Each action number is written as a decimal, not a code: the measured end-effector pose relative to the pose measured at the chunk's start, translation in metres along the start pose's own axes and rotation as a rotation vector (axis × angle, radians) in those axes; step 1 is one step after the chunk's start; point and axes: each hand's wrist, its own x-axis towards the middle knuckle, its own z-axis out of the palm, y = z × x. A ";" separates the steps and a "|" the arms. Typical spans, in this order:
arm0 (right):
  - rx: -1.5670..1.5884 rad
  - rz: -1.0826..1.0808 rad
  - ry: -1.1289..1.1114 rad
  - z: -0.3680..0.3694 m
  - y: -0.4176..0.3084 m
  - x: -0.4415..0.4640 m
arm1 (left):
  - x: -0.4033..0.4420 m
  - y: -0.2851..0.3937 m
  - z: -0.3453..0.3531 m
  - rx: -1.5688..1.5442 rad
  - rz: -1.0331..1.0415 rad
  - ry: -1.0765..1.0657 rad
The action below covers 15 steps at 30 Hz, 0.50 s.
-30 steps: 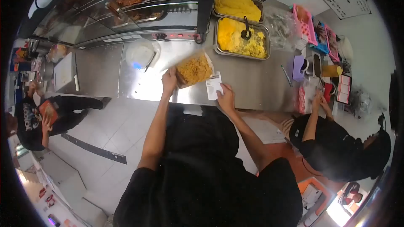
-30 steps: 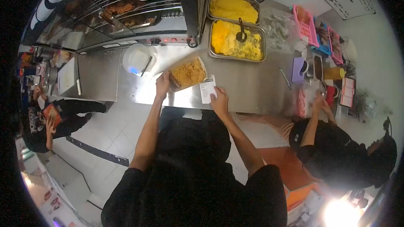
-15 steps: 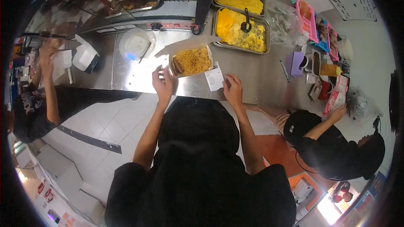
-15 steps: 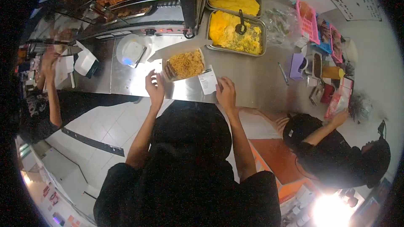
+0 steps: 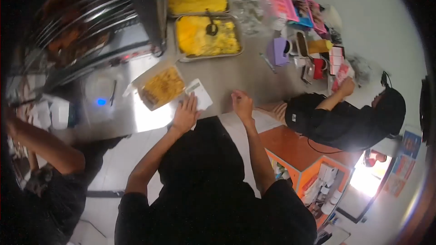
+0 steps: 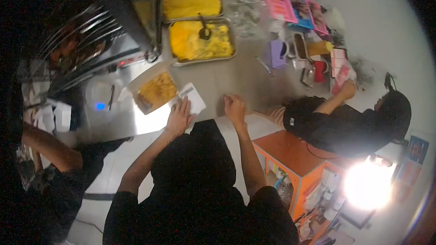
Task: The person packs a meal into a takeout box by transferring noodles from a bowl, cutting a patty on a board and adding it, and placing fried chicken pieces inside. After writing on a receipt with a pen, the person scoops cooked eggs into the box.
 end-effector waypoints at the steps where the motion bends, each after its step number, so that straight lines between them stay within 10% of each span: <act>1: -0.001 0.004 0.021 -0.008 0.012 0.020 | 0.006 0.008 0.006 -0.047 0.032 -0.027; 9: -0.373 -0.163 0.439 -0.049 0.134 0.164 | 0.112 0.055 0.018 -0.162 0.063 0.009; 12: -0.698 -0.017 0.242 -0.051 0.146 0.176 | 0.152 0.047 0.022 -0.253 0.016 0.046; 15: -0.108 -0.026 -0.197 -0.050 0.158 0.150 | 0.172 0.045 0.031 -0.309 -0.012 0.017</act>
